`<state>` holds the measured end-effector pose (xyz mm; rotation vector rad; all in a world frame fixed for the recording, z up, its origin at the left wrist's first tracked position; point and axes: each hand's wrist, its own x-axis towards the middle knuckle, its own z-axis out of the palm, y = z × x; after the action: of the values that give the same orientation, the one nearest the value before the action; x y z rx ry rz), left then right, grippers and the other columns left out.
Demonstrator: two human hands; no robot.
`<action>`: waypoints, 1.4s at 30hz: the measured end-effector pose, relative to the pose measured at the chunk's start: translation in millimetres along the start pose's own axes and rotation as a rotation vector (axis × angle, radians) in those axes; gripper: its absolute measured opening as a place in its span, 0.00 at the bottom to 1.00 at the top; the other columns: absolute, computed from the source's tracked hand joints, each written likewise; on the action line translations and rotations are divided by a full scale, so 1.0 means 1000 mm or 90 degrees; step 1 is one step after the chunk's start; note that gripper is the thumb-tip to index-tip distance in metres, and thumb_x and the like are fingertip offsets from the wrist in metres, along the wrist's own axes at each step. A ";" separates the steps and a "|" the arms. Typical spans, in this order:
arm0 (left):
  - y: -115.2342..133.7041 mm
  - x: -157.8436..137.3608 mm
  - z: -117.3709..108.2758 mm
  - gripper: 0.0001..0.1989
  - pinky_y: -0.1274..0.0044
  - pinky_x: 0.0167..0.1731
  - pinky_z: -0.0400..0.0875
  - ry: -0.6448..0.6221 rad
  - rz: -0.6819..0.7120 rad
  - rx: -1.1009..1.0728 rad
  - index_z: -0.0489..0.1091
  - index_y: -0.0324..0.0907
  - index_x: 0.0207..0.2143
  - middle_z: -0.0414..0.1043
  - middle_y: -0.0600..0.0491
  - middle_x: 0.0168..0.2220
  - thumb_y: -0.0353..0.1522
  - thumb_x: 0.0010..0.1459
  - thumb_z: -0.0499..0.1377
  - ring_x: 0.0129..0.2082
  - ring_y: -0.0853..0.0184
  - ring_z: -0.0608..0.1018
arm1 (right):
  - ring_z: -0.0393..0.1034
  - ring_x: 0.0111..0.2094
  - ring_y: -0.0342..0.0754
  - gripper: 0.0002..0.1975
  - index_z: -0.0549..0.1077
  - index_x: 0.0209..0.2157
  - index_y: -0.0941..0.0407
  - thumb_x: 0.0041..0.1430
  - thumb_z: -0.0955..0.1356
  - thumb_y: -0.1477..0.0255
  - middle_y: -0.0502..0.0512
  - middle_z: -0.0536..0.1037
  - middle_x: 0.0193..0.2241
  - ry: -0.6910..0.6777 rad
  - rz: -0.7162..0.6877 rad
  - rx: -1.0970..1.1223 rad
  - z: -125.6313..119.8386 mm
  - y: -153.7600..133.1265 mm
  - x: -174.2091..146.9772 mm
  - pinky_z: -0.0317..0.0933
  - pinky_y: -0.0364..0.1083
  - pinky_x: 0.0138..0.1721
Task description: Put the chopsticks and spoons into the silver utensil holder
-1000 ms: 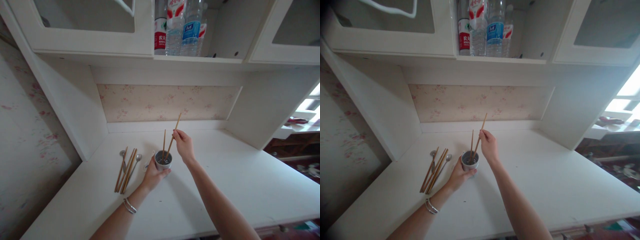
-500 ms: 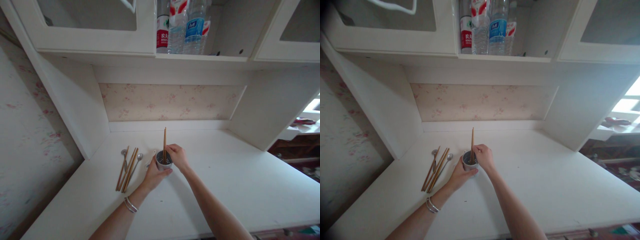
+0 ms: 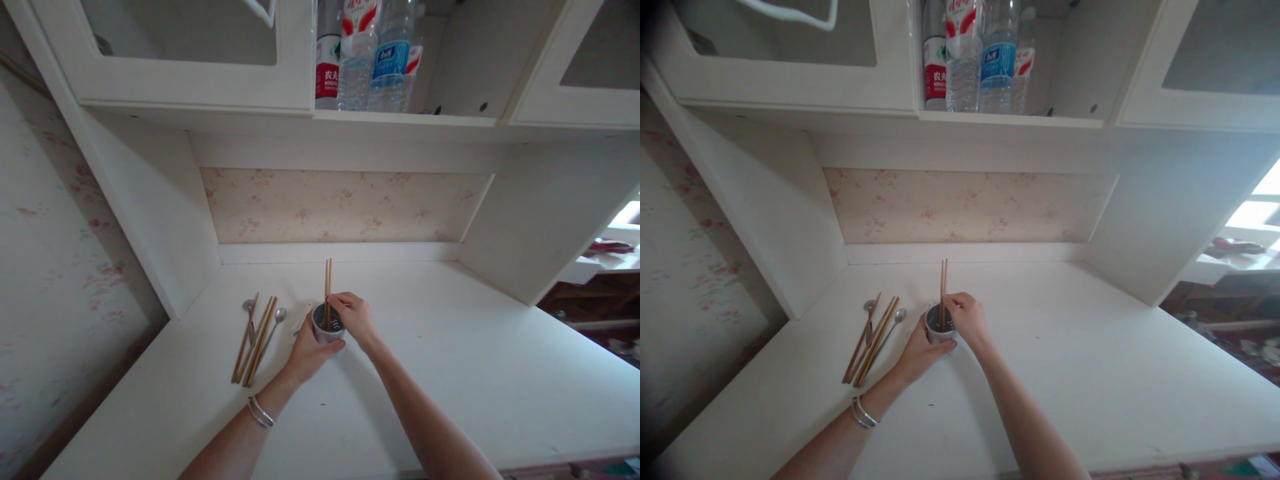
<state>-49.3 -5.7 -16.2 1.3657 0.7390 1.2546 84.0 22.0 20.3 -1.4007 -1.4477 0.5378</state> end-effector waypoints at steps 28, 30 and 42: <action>0.008 0.000 -0.031 0.45 0.65 0.54 0.64 -0.078 0.071 0.262 0.59 0.41 0.59 0.63 0.42 0.57 0.33 0.38 0.71 0.55 0.55 0.68 | 0.69 0.49 0.54 0.46 0.56 0.57 0.53 0.38 0.78 0.67 0.57 0.74 0.47 -0.089 0.009 0.230 0.011 0.032 -0.045 0.59 0.55 0.55; 0.022 -0.001 -0.048 0.46 0.67 0.54 0.65 -0.126 0.032 0.301 0.56 0.43 0.61 0.59 0.42 0.60 0.36 0.40 0.70 0.57 0.56 0.67 | 0.69 0.49 0.54 0.46 0.55 0.58 0.53 0.38 0.78 0.68 0.57 0.73 0.48 -0.086 0.001 0.234 0.012 0.033 -0.045 0.59 0.55 0.55; 0.041 0.010 -0.141 0.15 0.71 0.38 0.69 0.274 -0.153 0.929 0.71 0.41 0.41 0.75 0.44 0.42 0.37 0.59 0.49 0.40 0.58 0.78 | 0.69 0.49 0.54 0.47 0.55 0.58 0.49 0.38 0.78 0.65 0.56 0.73 0.49 -0.075 0.004 0.251 0.017 0.040 -0.046 0.58 0.57 0.55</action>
<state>-188.6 36.0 5.3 1.9833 2.3137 0.7101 79.3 -5.7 -36.3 -1.0750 -1.3391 0.8703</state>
